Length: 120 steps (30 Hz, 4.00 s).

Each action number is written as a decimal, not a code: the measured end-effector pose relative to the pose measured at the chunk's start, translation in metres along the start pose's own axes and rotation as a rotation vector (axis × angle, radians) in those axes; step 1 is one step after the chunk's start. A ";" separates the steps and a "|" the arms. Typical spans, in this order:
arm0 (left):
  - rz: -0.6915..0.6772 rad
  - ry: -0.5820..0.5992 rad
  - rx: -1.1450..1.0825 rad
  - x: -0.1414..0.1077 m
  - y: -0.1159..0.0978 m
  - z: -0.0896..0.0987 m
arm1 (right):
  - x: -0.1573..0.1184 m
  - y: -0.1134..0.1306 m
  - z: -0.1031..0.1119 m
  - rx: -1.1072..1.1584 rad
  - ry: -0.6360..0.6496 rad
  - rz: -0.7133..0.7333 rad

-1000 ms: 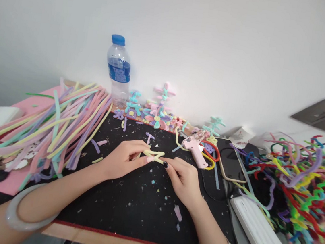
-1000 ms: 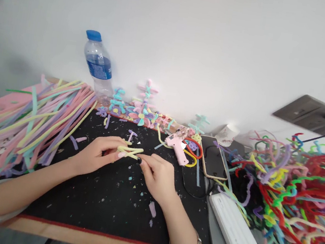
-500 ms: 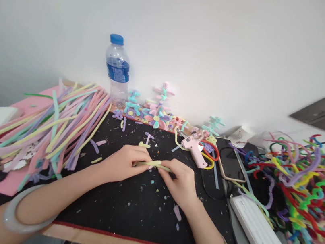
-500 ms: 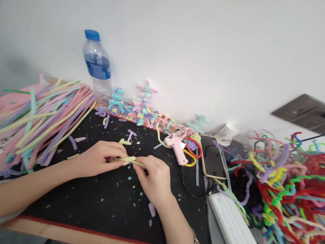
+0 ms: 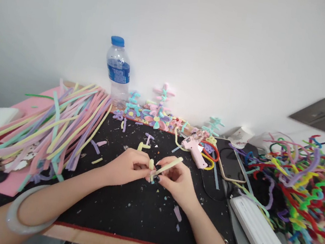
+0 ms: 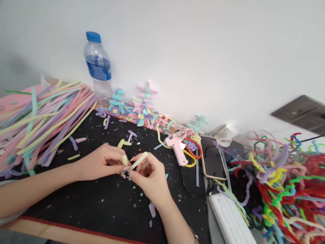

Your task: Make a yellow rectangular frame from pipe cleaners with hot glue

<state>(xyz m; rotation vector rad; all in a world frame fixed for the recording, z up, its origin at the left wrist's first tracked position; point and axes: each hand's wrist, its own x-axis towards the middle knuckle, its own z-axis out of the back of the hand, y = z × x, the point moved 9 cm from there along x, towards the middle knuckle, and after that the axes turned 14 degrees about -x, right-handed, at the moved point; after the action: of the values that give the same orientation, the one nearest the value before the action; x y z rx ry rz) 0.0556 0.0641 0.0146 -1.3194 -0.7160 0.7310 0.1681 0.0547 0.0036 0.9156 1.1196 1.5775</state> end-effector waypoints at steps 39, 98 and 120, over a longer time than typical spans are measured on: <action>-0.098 -0.414 0.150 -0.002 -0.003 0.064 | 0.006 -0.015 0.057 0.074 -0.377 -0.063; 0.176 -0.266 -0.331 0.004 0.040 0.049 | 0.011 -0.031 0.065 0.480 -0.412 -0.165; -0.055 -0.699 -0.301 -0.012 0.017 0.091 | 0.007 -0.013 0.105 -1.253 -0.584 -0.243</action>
<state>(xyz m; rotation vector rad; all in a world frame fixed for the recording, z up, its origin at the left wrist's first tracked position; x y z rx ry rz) -0.0259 0.1088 0.0075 -1.3003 -1.4605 1.0842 0.2668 0.0871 0.0227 0.2866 -0.2359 1.3057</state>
